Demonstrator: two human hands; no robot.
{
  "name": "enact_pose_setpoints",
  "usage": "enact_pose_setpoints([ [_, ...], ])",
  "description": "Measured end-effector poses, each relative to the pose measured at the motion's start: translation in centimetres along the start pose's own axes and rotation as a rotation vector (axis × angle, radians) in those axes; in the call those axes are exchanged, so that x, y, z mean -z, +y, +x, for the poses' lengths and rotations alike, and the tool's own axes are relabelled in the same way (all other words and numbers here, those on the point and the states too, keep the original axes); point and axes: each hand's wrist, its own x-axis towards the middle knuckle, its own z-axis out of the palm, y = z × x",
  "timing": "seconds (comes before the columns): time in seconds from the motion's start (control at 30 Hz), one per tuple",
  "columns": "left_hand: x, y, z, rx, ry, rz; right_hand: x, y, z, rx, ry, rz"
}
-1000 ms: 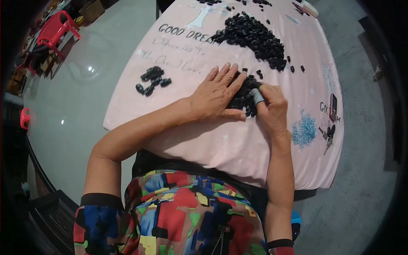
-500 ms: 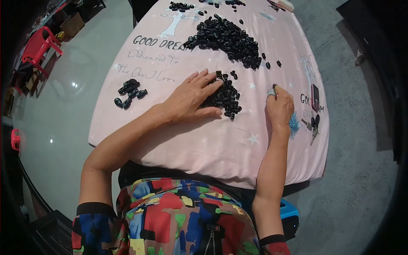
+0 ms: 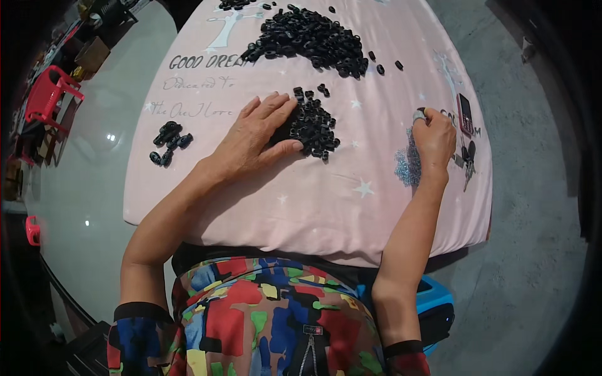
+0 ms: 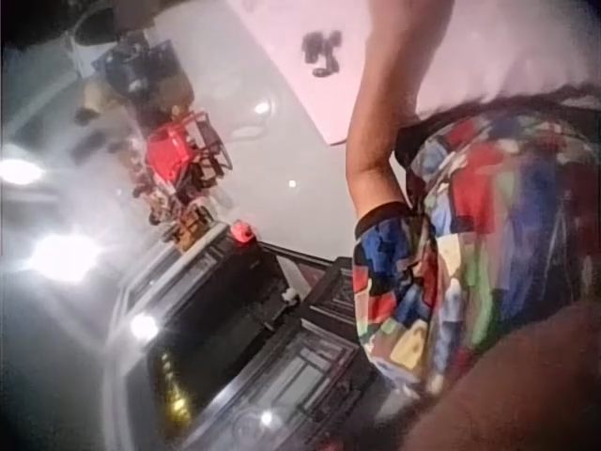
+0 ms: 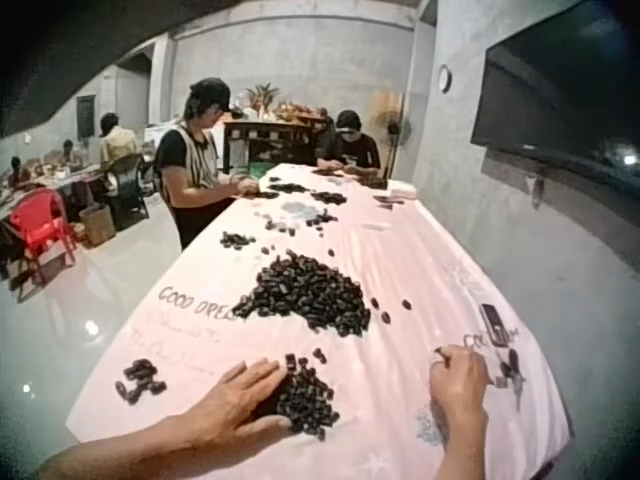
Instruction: Manually sorting and organizing small black plastic components on a table.
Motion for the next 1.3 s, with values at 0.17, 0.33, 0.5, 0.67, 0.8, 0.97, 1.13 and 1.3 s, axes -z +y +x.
enact_pose_setpoints([
  [0.17, -0.5, -0.4, 0.0, -0.002, 0.012, 0.029, 0.8, 0.3, -0.5, -0.003, -0.142, -0.006],
  [0.33, -0.6, -0.1, 0.1, -0.012, -0.005, 0.051, 0.6, 0.4, -0.7, 0.123, -0.211, 0.087],
  [0.5, -0.8, -0.4, -0.2, -0.017, 0.028, 0.05, 0.1, 0.8, -0.3, 0.094, -0.073, 0.228],
  [0.67, -0.7, 0.0, -0.4, -0.005, 0.021, 0.053, 1.4, 0.0, -0.9, 0.038, -0.314, 0.089],
  [0.8, -0.8, -0.2, -0.2, -0.012, 0.03, 0.056, 0.9, 0.4, -0.6, 0.099, -0.308, 0.076],
  [0.97, -0.7, 0.0, -0.1, -0.054, 0.09, 0.089, 0.2, 1.3, -0.3, 0.11, -0.221, 0.395],
  [1.13, -0.8, -0.5, 0.0, -0.018, 0.037, 0.048, 0.6, 0.6, -0.5, -0.04, -0.382, 0.73],
  [1.3, -0.3, -0.2, 0.0, -0.112, 0.279, -0.013, 1.2, -0.8, -0.8, -0.075, -0.452, 1.041],
])
